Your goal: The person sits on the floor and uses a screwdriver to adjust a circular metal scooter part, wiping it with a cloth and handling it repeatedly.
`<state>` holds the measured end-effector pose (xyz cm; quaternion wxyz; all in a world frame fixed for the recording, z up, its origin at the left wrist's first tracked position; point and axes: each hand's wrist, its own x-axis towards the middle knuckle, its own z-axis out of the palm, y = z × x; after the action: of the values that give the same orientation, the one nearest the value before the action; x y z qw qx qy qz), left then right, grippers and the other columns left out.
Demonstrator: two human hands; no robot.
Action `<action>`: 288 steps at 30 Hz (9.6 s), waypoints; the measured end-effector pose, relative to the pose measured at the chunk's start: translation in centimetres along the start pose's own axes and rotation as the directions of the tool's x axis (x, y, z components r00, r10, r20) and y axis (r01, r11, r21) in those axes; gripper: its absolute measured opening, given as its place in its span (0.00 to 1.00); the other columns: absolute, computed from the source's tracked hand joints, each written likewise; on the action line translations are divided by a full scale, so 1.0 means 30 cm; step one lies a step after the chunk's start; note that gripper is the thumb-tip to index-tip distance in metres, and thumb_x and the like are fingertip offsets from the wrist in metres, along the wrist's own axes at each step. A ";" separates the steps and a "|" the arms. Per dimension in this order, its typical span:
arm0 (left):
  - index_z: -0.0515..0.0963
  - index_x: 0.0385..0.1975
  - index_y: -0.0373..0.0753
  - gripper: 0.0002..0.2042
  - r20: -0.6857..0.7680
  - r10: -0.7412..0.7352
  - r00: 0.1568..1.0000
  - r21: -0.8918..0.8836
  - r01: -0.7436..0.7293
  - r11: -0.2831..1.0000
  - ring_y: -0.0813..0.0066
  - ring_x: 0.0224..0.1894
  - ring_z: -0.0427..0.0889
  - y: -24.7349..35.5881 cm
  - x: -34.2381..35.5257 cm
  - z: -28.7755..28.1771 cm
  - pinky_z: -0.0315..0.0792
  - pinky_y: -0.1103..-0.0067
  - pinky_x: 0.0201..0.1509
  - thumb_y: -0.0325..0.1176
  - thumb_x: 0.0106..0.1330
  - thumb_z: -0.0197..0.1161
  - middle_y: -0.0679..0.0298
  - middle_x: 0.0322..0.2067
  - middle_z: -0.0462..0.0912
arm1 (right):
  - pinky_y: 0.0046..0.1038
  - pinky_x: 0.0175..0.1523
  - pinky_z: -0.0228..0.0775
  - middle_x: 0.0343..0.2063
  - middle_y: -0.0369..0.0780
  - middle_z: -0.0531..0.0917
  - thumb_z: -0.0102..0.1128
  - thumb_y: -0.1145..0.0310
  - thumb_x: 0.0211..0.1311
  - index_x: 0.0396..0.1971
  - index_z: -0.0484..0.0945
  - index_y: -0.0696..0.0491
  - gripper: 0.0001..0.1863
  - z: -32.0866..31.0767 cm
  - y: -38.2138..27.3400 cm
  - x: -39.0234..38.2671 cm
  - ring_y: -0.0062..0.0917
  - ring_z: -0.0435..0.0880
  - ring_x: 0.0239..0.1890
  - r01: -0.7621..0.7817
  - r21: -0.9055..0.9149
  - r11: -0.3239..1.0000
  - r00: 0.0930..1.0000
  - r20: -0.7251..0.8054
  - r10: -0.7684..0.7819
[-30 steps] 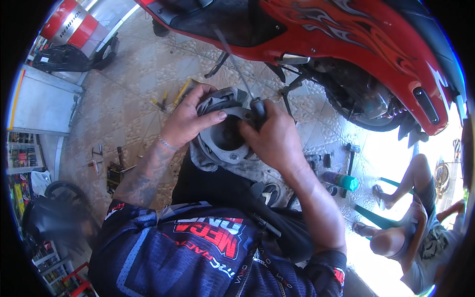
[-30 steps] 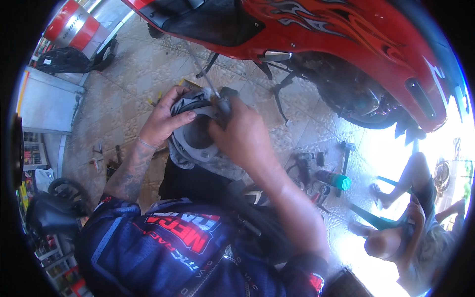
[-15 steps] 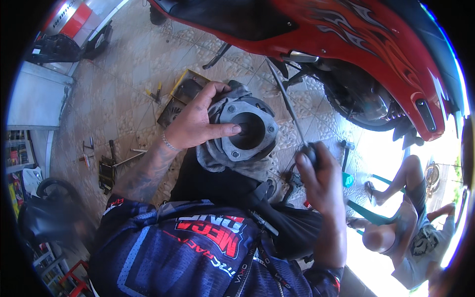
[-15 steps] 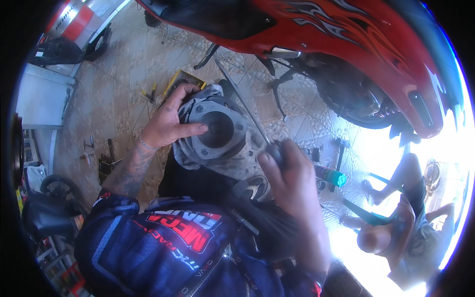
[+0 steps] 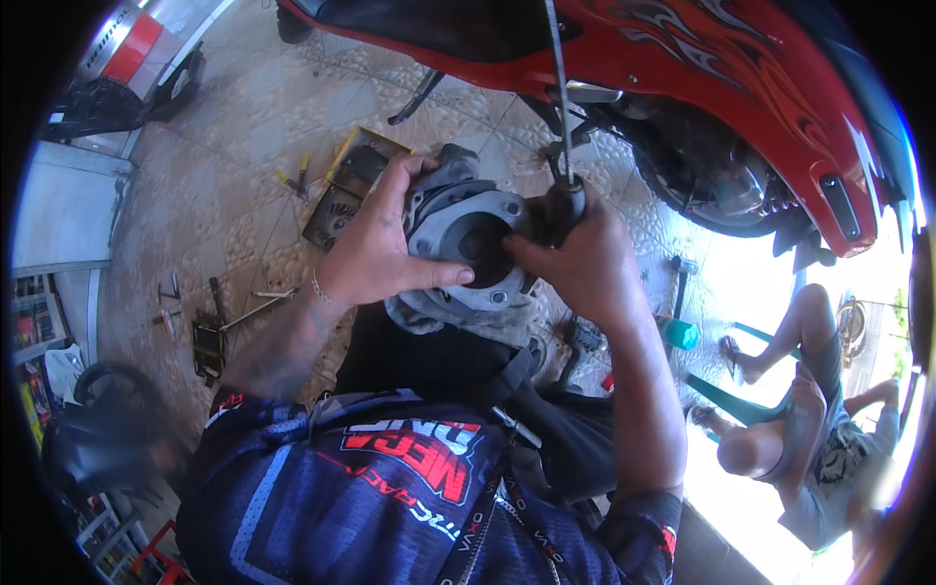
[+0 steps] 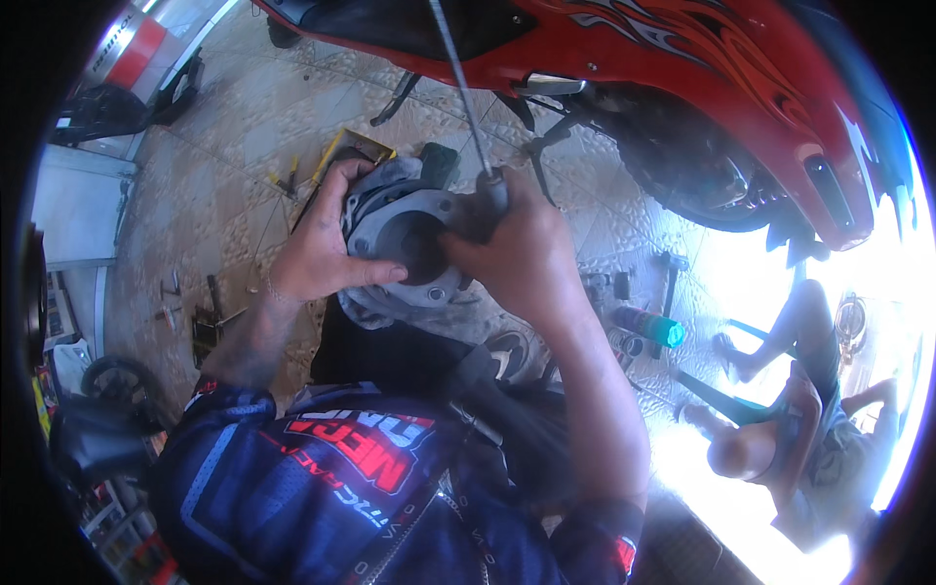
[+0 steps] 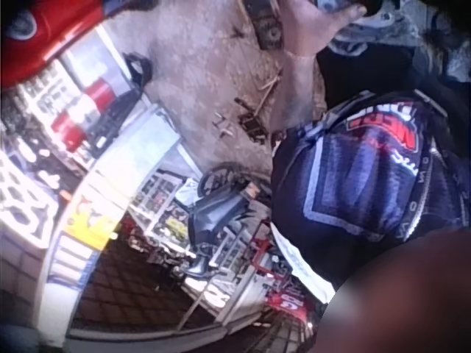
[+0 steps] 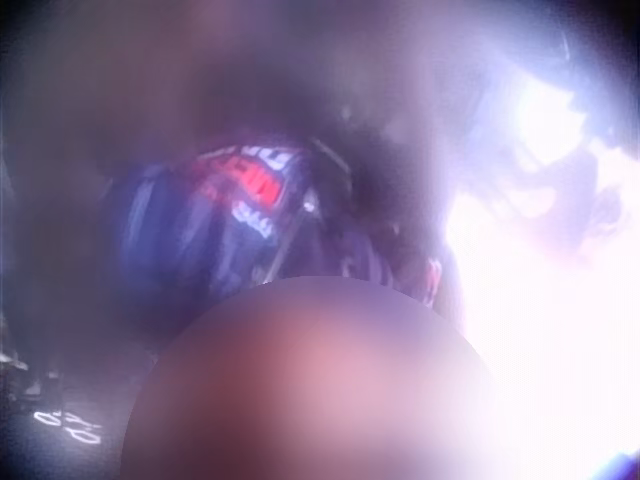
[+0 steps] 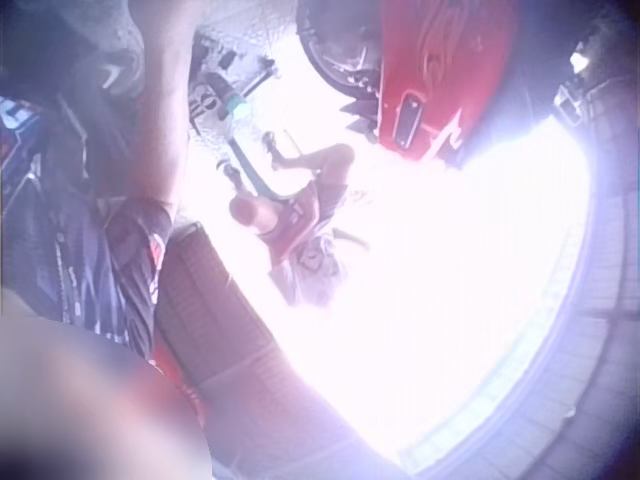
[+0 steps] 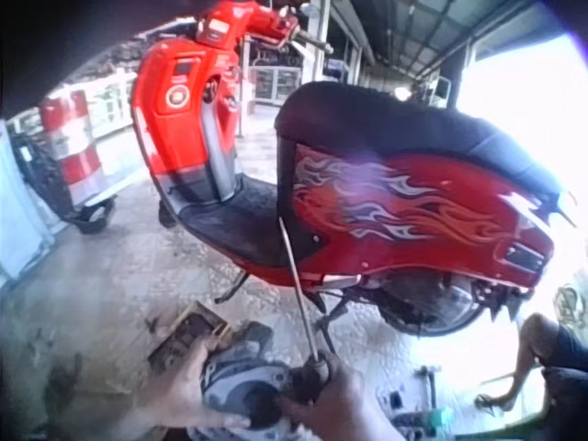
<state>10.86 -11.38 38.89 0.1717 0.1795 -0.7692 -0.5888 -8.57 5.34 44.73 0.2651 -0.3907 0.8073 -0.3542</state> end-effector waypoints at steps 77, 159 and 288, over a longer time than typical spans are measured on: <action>0.59 0.72 0.36 0.58 -0.073 0.283 0.956 0.420 -0.227 0.879 0.39 0.75 0.64 0.063 -0.057 0.039 0.68 0.58 0.77 0.37 0.38 0.91 0.43 0.71 0.61 | 0.29 0.42 0.83 0.51 0.42 0.79 0.68 0.75 0.60 0.66 0.77 0.55 0.31 -0.222 -0.383 -0.553 0.34 0.83 0.47 0.200 -0.650 0.733 0.978 0.183 -0.104; 0.63 0.71 0.38 0.56 0.006 0.297 0.955 0.457 -0.267 0.848 0.38 0.73 0.67 0.071 -0.056 0.054 0.70 0.56 0.74 0.36 0.39 0.90 0.43 0.71 0.63 | 0.37 0.32 0.87 0.50 0.69 0.77 0.60 0.78 0.62 0.75 0.61 0.63 0.39 -0.205 -0.462 -0.631 0.53 0.88 0.34 -0.130 -0.580 0.804 0.875 0.314 0.368; 0.68 0.68 0.37 0.50 0.228 0.200 0.953 0.755 -0.303 0.581 0.45 0.67 0.75 0.142 -0.017 0.146 0.71 0.57 0.70 0.37 0.42 0.89 0.49 0.64 0.75 | 0.45 0.51 0.81 0.46 0.43 0.85 0.76 0.63 0.61 0.45 0.85 0.51 0.15 0.090 0.262 -0.230 0.46 0.88 0.48 0.429 0.023 0.903 0.896 0.116 -0.428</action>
<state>8.91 -6.42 41.89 0.1121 0.0902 -0.9742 -0.1739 -6.32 13.48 38.01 0.2274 -0.5795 0.6849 -0.3787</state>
